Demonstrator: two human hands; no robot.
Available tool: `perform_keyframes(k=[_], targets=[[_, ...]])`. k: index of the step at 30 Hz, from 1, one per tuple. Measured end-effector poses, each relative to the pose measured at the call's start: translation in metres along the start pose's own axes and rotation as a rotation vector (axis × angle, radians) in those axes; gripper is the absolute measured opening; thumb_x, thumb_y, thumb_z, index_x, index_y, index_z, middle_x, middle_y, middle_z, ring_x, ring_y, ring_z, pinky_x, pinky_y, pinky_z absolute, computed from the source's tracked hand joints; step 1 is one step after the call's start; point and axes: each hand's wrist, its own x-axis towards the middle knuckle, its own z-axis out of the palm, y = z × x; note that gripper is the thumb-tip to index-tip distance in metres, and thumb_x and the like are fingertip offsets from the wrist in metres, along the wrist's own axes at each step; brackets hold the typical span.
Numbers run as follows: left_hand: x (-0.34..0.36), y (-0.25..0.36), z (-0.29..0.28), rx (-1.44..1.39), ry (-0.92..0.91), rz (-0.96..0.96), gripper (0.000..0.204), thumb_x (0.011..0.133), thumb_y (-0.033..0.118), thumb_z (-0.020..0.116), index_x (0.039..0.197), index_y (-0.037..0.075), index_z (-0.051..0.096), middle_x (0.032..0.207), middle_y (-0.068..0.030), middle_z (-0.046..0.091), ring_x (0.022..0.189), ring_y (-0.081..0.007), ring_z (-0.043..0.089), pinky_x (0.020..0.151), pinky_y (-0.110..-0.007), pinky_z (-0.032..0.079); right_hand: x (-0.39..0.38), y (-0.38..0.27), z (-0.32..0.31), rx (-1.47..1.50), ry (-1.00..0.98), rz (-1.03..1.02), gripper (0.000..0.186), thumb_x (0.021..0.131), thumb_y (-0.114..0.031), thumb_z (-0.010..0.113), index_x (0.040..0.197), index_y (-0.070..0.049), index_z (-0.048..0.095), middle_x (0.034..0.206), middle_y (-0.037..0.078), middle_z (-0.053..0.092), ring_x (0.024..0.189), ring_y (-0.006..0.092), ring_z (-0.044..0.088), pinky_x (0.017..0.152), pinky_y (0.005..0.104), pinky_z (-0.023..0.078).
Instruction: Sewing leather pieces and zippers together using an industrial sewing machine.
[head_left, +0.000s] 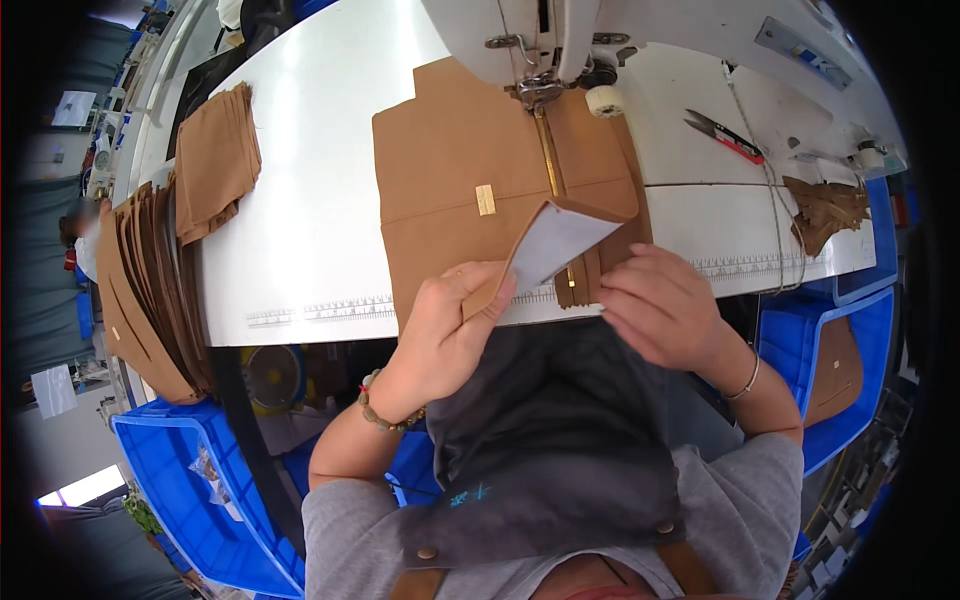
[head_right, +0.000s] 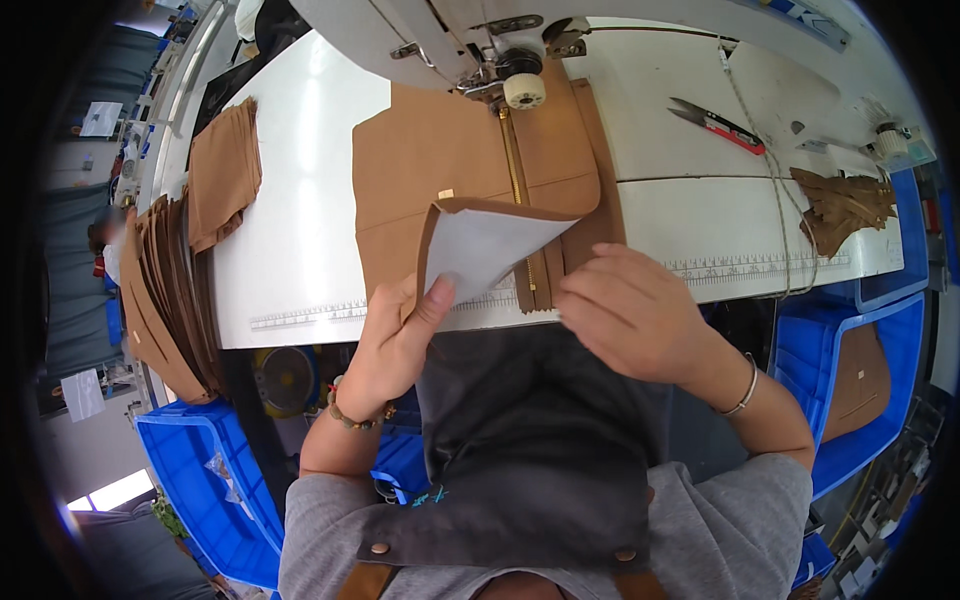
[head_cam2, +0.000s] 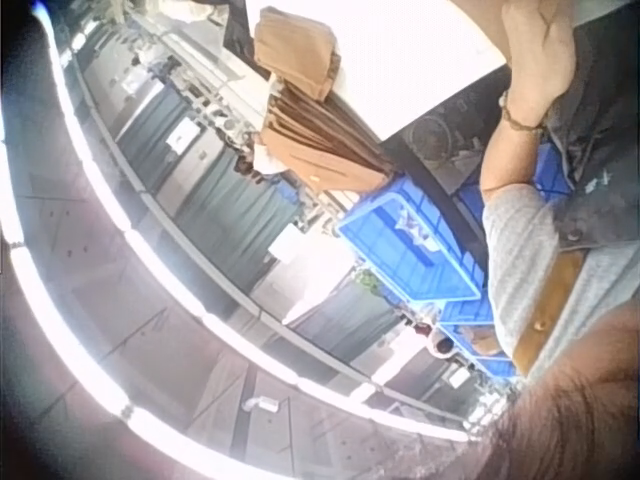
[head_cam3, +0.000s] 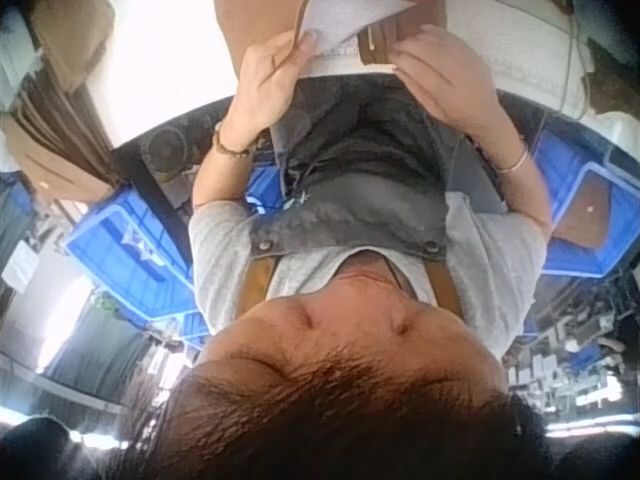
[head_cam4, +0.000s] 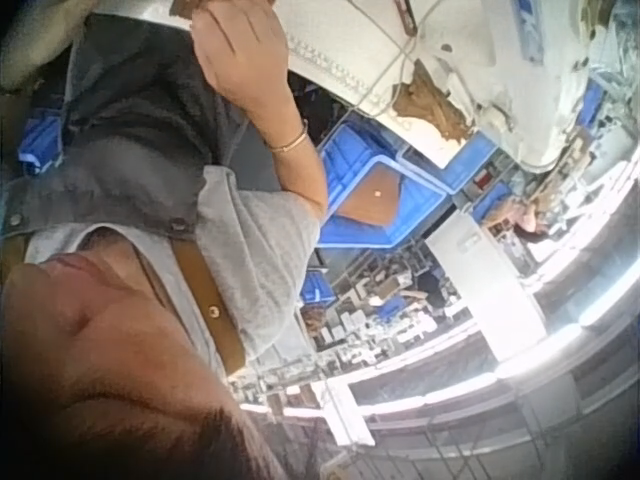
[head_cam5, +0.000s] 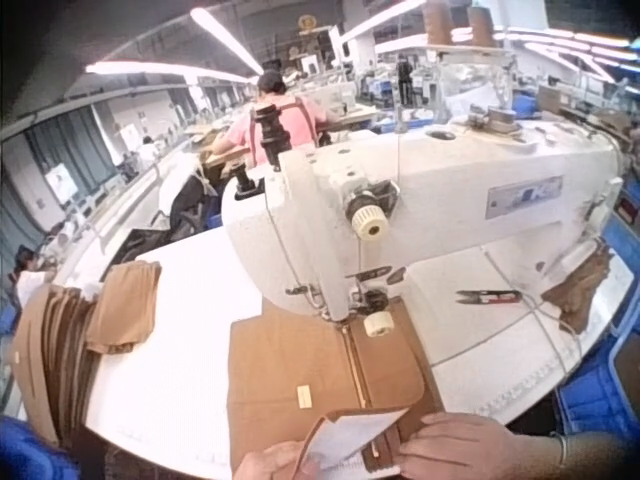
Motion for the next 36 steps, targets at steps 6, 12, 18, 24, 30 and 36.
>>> perform_keyframes(k=[6,12,18,24,30,36], targets=[[0.004,-0.005,0.004,-0.037,0.062,0.087,0.026,0.106,0.017,0.061,0.113,-0.007,0.07,0.097,-0.0251,0.071,0.093,-0.0411,0.066,0.085,-0.042,0.052,0.013,-0.004,0.019,-0.042,-0.049,-0.08,0.031,0.077,-0.013,0.08,0.103,-0.002,0.07,0.101,0.009,0.066,0.093,0.0266,0.067,0.092,0.0442,0.058],[0.002,-0.005,0.001,-0.038,0.035,0.002,0.025,0.104,0.015,0.063,0.114,-0.006,0.071,0.1,-0.0253,0.072,0.096,-0.0419,0.066,0.087,-0.042,0.052,0.014,-0.009,0.024,-0.024,-0.004,-0.039,0.027,0.076,-0.007,0.082,0.101,0.0,0.073,0.1,0.011,0.069,0.09,0.0306,0.069,0.079,0.0419,0.06],[0.003,-0.004,0.003,-0.019,0.023,0.039,0.028,0.101,0.012,0.063,0.123,-0.003,0.072,0.1,-0.024,0.073,0.099,-0.0419,0.067,0.092,-0.043,0.052,0.018,-0.013,0.025,-0.011,0.014,0.041,0.026,0.072,-0.007,0.079,0.095,-0.001,0.07,0.093,0.008,0.065,0.081,0.0261,0.065,0.07,0.0373,0.055],[0.003,-0.005,0.004,0.018,0.032,0.121,0.031,0.099,0.007,0.062,0.127,-0.003,0.071,0.105,-0.0245,0.074,0.101,-0.0409,0.069,0.096,-0.043,0.052,0.019,-0.014,0.027,-0.055,0.051,-0.01,0.024,0.071,-0.007,0.078,0.093,-0.001,0.07,0.094,0.009,0.065,0.082,0.0265,0.066,0.075,0.0388,0.06],[0.003,-0.011,0.003,0.077,0.013,0.186,0.042,0.089,0.002,0.064,0.13,-0.002,0.07,0.115,-0.0241,0.074,0.108,-0.0411,0.069,0.101,-0.044,0.05,0.008,-0.012,0.031,-0.173,0.001,-0.124,0.026,0.075,-0.01,0.077,0.099,0.0,0.073,0.099,0.01,0.068,0.088,0.0255,0.069,0.082,0.0387,0.062],[-0.012,-0.004,0.023,0.429,-0.006,0.426,0.053,0.08,0.009,0.071,0.133,0.008,0.071,0.128,-0.0104,0.07,0.129,-0.0354,0.063,0.112,-0.053,0.045,-0.036,-0.009,0.044,0.047,-0.102,0.06,0.035,0.085,-0.026,0.07,0.115,-0.008,0.077,0.116,0.011,0.073,0.111,0.031,0.071,0.094,0.0425,0.06]])
